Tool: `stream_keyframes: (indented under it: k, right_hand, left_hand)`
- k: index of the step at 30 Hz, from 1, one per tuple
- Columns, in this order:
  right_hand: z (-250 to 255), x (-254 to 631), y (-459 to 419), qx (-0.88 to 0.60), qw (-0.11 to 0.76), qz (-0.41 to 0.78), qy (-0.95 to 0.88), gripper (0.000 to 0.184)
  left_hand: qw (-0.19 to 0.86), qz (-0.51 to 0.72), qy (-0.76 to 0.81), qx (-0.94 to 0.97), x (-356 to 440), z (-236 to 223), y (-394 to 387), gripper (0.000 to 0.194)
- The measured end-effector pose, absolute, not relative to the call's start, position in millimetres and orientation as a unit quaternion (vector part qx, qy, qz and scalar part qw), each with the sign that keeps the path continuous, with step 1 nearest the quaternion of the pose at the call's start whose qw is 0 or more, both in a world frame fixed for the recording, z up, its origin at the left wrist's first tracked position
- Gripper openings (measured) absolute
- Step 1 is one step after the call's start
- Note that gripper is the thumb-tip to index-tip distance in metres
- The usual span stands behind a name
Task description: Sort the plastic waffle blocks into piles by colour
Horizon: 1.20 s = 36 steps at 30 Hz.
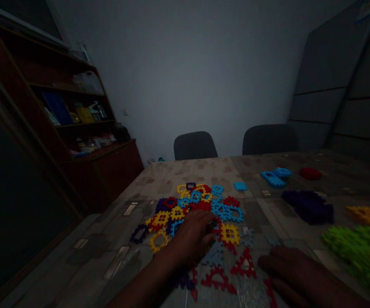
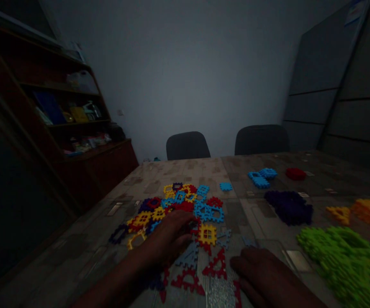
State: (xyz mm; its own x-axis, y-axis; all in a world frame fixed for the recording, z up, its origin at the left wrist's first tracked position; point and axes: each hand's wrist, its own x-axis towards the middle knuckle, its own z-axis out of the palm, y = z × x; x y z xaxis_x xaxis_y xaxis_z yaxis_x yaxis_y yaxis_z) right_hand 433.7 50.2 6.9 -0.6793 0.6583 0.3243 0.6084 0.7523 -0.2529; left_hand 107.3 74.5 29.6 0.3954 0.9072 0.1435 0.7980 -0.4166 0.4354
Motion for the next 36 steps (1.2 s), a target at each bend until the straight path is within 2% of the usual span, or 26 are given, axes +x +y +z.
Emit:
stream_keyframes:
  k: [3,6,10,11,16,21,26,29,33,36]
  right_hand:
    - [11.7,442.4,61.4,-0.394,0.218,0.056,-0.891,0.032]
    - [19.3,450.1,67.2,-0.422,0.185,0.077,-0.884,0.032]
    - [30.7,451.0,52.8,-0.418,0.104,0.103,-0.896,0.017]
    - [31.9,449.2,47.3,-0.41,0.083,0.108,-0.902,0.019]
    - [16.3,439.3,35.8,-0.39,0.054,0.133,-0.909,0.055]
    - [-9.2,455.2,48.9,-0.379,0.132,0.166,-0.901,0.082]
    - [0.2,464.3,53.7,-0.421,0.144,0.173,-0.879,0.061]
    - [10.2,460.1,59.1,-0.438,0.131,0.163,-0.874,0.044]
    - [13.8,465.1,77.6,-0.467,0.153,0.129,-0.861,0.046]
    - [13.5,473.3,89.5,-0.488,0.177,0.099,-0.849,0.047]
  left_hand:
    - [0.145,0.162,0.515,0.829,114.0,28.6,84.0,0.04]
    - [0.138,0.147,0.513,0.835,116.4,29.4,91.1,0.037]
    - [0.135,0.161,0.523,0.826,110.6,28.5,93.3,0.053]
    - [0.138,0.169,0.525,0.822,107.9,28.2,92.6,0.057]
    - [0.162,0.217,0.523,0.808,104.7,35.3,77.7,0.067]
    - [0.233,0.215,0.451,0.834,129.4,54.3,52.1,0.07]
    - [0.228,0.199,0.474,0.827,140.0,58.1,47.0,0.061]
    - [0.238,0.205,0.469,0.825,147.5,60.4,40.2,0.063]
    - [0.316,0.154,0.36,0.864,173.6,67.5,30.0,0.069]
    - [0.334,0.129,0.298,0.885,192.6,62.9,36.3,0.074]
